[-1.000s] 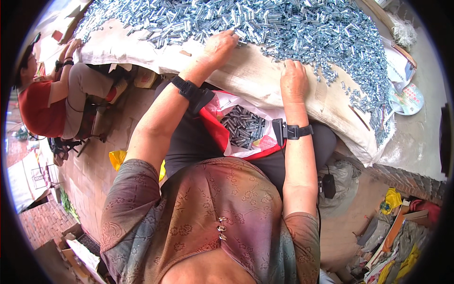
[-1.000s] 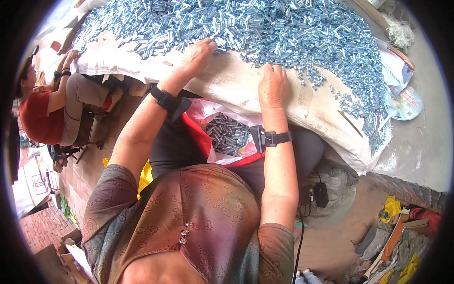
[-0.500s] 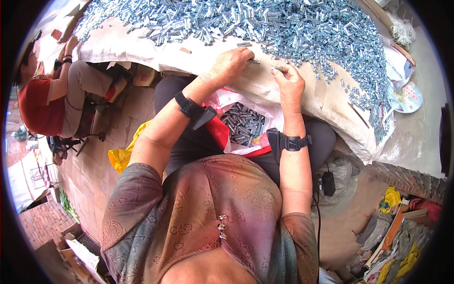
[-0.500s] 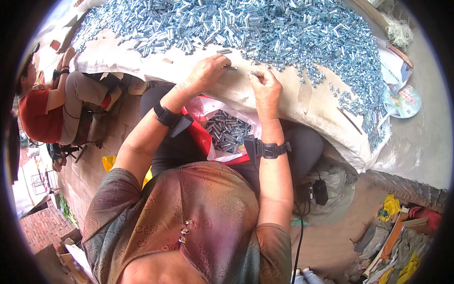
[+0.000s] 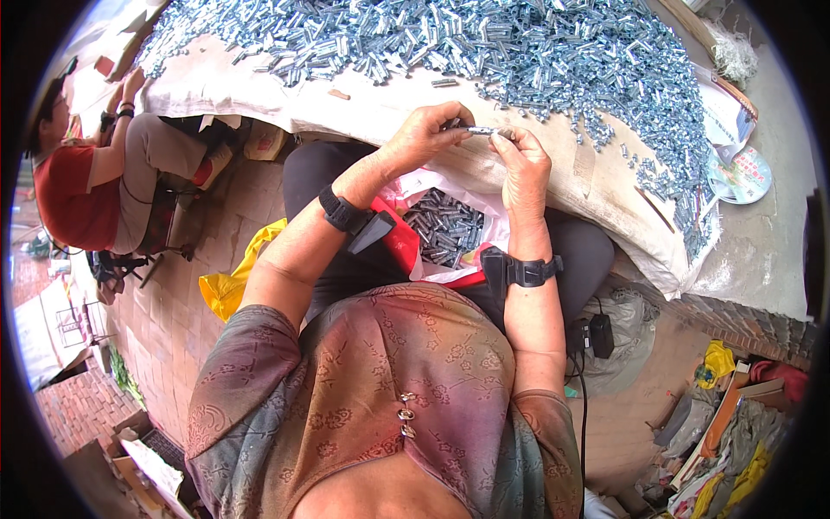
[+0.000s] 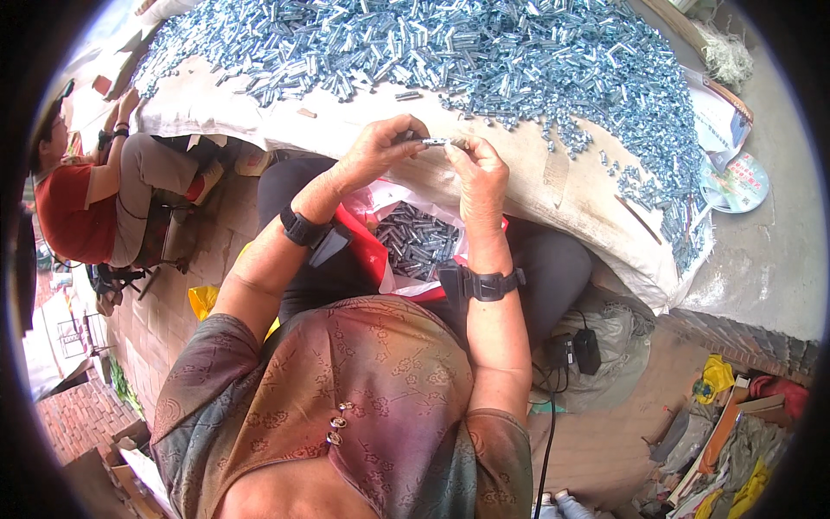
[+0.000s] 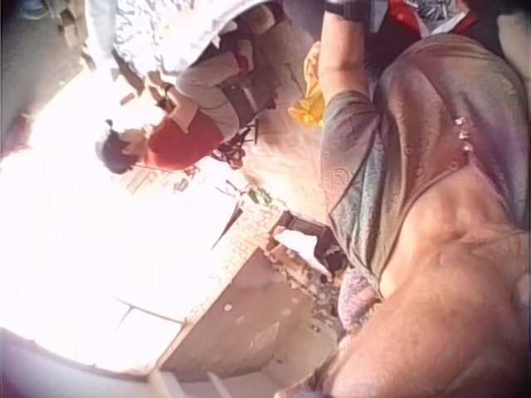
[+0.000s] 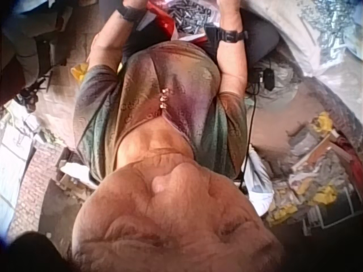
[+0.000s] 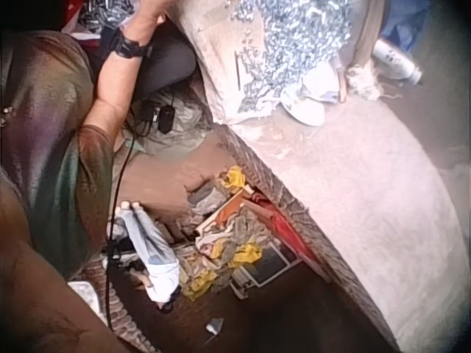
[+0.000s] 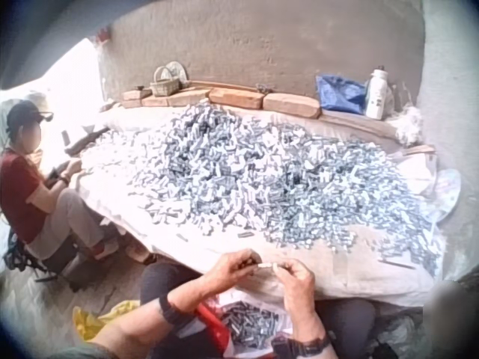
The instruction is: Sorting and inspecting small metal hardware parts from a large pile into a container.
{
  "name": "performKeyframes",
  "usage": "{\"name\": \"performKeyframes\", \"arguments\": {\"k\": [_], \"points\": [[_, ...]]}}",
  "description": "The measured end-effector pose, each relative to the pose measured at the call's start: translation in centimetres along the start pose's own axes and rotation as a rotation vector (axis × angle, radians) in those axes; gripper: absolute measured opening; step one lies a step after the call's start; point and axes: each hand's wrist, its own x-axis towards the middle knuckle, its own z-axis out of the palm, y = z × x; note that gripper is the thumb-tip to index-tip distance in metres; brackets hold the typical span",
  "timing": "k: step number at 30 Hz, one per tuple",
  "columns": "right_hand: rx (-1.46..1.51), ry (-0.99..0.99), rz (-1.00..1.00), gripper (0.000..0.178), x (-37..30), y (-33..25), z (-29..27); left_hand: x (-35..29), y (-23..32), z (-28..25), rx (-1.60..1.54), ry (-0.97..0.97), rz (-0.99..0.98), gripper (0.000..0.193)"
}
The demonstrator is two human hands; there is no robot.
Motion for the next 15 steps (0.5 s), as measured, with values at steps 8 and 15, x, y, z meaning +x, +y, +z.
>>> {"name": "performKeyframes", "arguments": {"k": [8, 15], "points": [[-0.153, -0.045, -0.108, 0.011, -0.14, 0.67, -0.58, -0.57, 0.30, -0.12, -0.050, -0.025, -0.051, 0.014], [-0.479, -0.051, -0.493, 0.010, -0.61, -0.11, -0.23, -1.03, 0.22, 0.60, -0.065, 0.030, -0.033, 0.013]]}}
